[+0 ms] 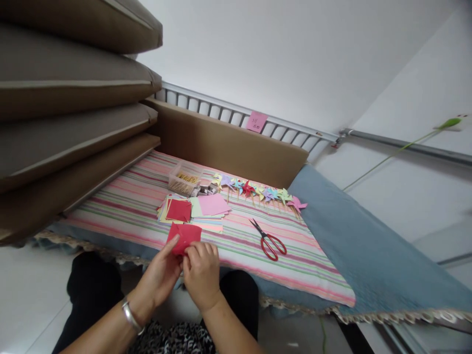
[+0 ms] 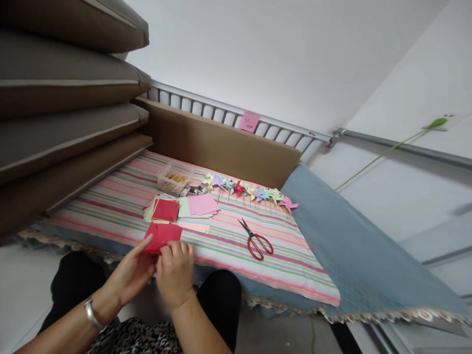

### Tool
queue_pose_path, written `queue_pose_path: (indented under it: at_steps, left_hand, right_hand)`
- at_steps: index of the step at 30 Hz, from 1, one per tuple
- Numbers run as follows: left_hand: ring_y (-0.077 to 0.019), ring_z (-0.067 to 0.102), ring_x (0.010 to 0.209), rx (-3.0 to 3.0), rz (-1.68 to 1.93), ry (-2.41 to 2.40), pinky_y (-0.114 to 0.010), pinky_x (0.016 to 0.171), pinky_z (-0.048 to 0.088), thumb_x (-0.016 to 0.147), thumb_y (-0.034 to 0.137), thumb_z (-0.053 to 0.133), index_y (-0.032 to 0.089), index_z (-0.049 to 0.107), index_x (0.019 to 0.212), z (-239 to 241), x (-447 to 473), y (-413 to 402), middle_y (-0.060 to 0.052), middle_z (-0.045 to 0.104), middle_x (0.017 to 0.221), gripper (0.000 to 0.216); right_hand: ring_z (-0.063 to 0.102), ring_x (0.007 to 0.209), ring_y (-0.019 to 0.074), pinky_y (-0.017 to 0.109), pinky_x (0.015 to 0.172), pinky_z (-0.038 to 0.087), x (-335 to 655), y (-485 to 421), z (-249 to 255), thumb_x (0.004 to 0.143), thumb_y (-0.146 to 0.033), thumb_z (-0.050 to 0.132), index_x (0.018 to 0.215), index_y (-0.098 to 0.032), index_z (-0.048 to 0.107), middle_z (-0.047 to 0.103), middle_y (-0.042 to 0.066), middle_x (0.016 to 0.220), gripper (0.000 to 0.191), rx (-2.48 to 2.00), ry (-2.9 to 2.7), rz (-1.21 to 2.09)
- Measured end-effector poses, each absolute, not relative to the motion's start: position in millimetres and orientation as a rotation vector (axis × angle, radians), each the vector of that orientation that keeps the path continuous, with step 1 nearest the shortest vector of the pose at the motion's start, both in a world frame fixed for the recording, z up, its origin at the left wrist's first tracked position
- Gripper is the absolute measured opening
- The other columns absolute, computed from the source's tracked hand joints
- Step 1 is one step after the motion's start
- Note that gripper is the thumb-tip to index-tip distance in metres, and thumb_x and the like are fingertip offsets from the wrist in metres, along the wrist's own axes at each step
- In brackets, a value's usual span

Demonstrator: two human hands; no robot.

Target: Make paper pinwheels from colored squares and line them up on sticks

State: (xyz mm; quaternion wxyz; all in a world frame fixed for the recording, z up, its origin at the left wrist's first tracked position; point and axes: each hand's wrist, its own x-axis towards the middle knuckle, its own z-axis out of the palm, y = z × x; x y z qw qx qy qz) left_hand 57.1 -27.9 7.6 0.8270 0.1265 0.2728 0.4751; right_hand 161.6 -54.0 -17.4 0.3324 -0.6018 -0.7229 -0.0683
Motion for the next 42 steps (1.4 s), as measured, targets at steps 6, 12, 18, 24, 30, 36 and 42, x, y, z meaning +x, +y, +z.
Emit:
queue_pose_path:
  at_steps: [6,12,18,24,30,36,42]
  left_hand:
    - [-0.0133,0.061,0.054,0.258,1.079,0.791,-0.024,0.051,0.052,0.079,0.002,0.053,0.009,0.062,0.074,-9.5,53.1,-19.1,-0.007,0.068,0.065,0.013]
    - [-0.0169,0.065,0.061,0.324,1.033,0.81,-0.028,0.058,0.056,0.078,0.003,0.053,0.005,0.063,0.087,-5.8,45.6,-14.4,-0.012,0.071,0.073,0.013]
    - [-0.0172,0.067,0.065,0.286,1.032,0.706,-0.028,0.059,0.056,0.081,0.006,0.051,0.009,0.064,0.088,5.6,46.4,-14.6,-0.009,0.072,0.075,0.016]
    - [-0.0134,0.062,0.056,0.264,1.065,0.62,-0.023,0.05,0.05,0.076,0.009,0.06,0.011,0.067,0.082,7.2,48.2,-20.2,-0.005,0.072,0.072,0.009]
    - [-0.0142,0.061,0.054,0.279,1.09,0.745,-0.024,0.052,0.048,0.066,0.005,0.069,0.009,0.067,0.07,-5.0,51.1,-18.5,-0.006,0.07,0.065,0.006]
    - [-0.0152,0.062,0.056,0.311,1.148,0.805,-0.026,0.055,0.05,0.063,0.004,0.071,0.008,0.066,0.072,-12.6,53.6,-18.1,-0.007,0.071,0.066,0.011]
    - [-0.016,0.062,0.061,0.48,1.163,0.837,-0.027,0.06,0.05,0.062,0.019,0.076,0.01,0.068,0.075,-10.2,51.1,-22.0,-0.004,0.07,0.065,0.018]
  right_hand:
    - [0.052,0.089,0.0211,0.039,0.083,0.036,165.8,-59.0,-13.6,0.081,-0.012,0.056,0.094,-0.021,0.06,0.062,0.004,0.096,0.017,-1.414,-1.954,-0.105]
    - [0.053,0.088,0.0196,0.038,0.085,0.037,181.5,-68.8,-12.7,0.084,-0.015,0.056,0.087,-0.02,0.062,0.064,0.004,0.092,0.009,-1.306,-1.901,-0.043]
    - [0.052,0.08,0.0181,0.034,0.077,0.036,181.0,-67.8,-9.9,0.086,-0.017,0.055,0.085,-0.02,0.064,0.063,0.003,0.081,0.009,-1.329,-1.952,-0.084]
    - [0.051,0.079,0.0184,0.034,0.075,0.034,169.2,-63.4,-1.8,0.087,-0.017,0.051,0.083,-0.019,0.063,0.062,0.003,0.079,0.013,-1.373,-2.041,-0.105]
    - [0.051,0.078,0.0191,0.035,0.077,0.034,165.2,-63.8,-6.5,0.089,-0.018,0.048,0.082,-0.019,0.062,0.062,0.003,0.078,0.016,-1.34,-2.119,-0.099]
    - [0.051,0.078,0.0187,0.033,0.074,0.034,168.6,-66.3,-8.9,0.087,-0.02,0.053,0.079,-0.019,0.06,0.061,0.002,0.078,0.011,-1.418,-2.042,-0.064]
    - [0.055,0.073,0.0166,0.028,0.068,0.037,170.1,-60.0,-3.3,0.08,-0.021,0.064,0.072,-0.02,0.062,0.062,0.0,0.072,0.008,-1.515,-1.827,0.131]
